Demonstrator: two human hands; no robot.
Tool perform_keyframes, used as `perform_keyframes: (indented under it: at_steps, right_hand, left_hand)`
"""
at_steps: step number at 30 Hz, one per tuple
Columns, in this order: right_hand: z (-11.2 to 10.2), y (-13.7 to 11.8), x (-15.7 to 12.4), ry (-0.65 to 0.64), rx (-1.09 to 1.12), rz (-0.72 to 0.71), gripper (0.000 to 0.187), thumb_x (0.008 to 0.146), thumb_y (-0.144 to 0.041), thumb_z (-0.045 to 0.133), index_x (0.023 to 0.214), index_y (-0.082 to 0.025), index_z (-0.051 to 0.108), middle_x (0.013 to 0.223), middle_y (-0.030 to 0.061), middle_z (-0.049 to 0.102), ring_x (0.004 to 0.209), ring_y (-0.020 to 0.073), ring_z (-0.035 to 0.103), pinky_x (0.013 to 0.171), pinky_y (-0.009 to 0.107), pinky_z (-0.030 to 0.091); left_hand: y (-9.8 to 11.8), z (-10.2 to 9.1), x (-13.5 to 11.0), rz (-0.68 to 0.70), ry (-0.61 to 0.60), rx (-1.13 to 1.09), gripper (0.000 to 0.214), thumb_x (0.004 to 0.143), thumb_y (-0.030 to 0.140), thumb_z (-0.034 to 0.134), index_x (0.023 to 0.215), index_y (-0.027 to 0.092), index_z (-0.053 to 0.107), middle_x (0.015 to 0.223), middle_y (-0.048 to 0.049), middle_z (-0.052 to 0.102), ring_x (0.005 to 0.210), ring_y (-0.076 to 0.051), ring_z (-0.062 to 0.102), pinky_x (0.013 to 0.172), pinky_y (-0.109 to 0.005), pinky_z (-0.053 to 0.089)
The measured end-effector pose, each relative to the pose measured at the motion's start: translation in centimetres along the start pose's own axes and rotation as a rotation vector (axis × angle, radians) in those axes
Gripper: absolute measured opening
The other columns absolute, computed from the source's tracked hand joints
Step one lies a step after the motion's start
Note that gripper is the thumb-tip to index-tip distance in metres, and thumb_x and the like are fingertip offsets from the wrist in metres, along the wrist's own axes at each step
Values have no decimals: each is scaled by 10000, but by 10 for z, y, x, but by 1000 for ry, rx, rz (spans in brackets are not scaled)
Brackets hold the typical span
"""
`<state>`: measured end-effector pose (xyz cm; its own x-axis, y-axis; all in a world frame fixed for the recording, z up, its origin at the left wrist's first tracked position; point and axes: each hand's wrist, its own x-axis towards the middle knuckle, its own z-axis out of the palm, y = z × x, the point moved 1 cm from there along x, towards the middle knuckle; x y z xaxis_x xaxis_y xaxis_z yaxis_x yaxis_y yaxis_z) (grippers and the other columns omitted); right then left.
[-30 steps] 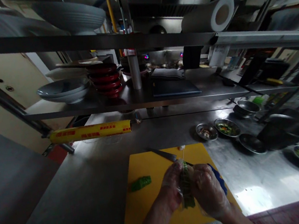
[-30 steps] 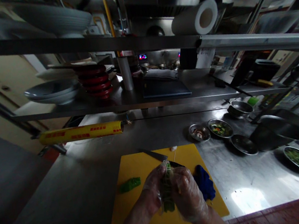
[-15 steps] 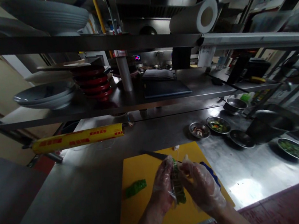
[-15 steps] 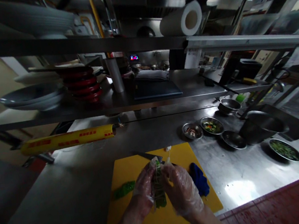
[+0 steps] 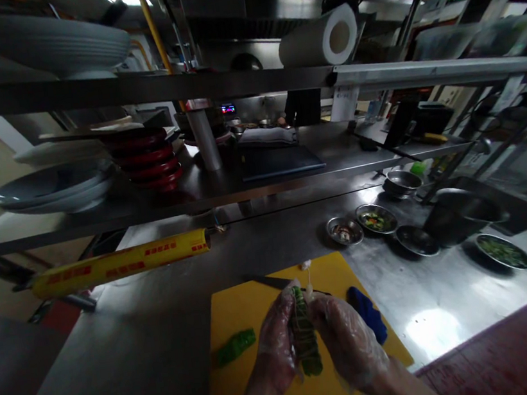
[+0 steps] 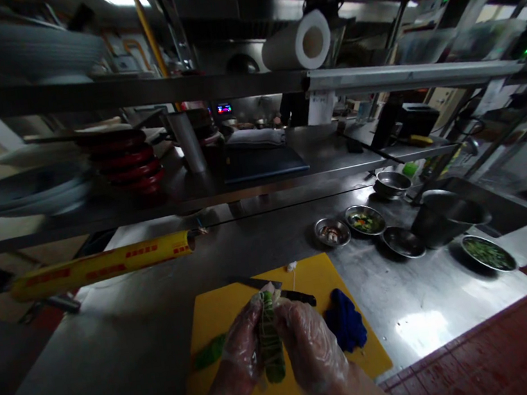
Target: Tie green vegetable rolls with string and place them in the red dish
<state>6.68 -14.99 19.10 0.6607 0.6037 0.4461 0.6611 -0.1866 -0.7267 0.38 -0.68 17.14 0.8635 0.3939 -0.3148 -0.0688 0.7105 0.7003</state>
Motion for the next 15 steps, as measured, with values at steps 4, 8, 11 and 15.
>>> perform_keyframes:
  at_steps: [4,8,11,15]
  right_hand:
    - [-4,2,0,-20,1,61,208,1093,-304,490,964,-235,638,908,28,718,828,171,653,776,293,479]
    - [-9,1,3,-24,36,80,215,1092,-312,505,945,-231,638,884,20,705,792,160,635,749,282,458]
    - [-8,0,4,-57,66,92,255,1107,-320,477,925,-228,631,856,16,692,752,149,619,712,278,441]
    - [-4,5,-4,-38,-25,89,294,1098,-336,483,843,-228,579,776,16,638,703,160,572,681,305,422]
  left_hand:
    - [-1,0,-1,-18,-20,-28,601,792,502,908,1285,193,757,1359,-112,750,1370,-336,626,1177,-434,508]
    - [2,5,0,-87,-67,-138,540,843,473,856,1290,191,749,1242,-104,790,1273,-321,687,1150,-443,536]
    - [8,13,-1,-165,-66,-208,513,824,477,852,1236,184,764,1128,-89,806,1206,-319,713,1131,-447,548]
    - [6,18,-6,-128,-38,-176,612,814,615,838,1239,181,760,1176,-115,792,1242,-332,692,1132,-453,539]
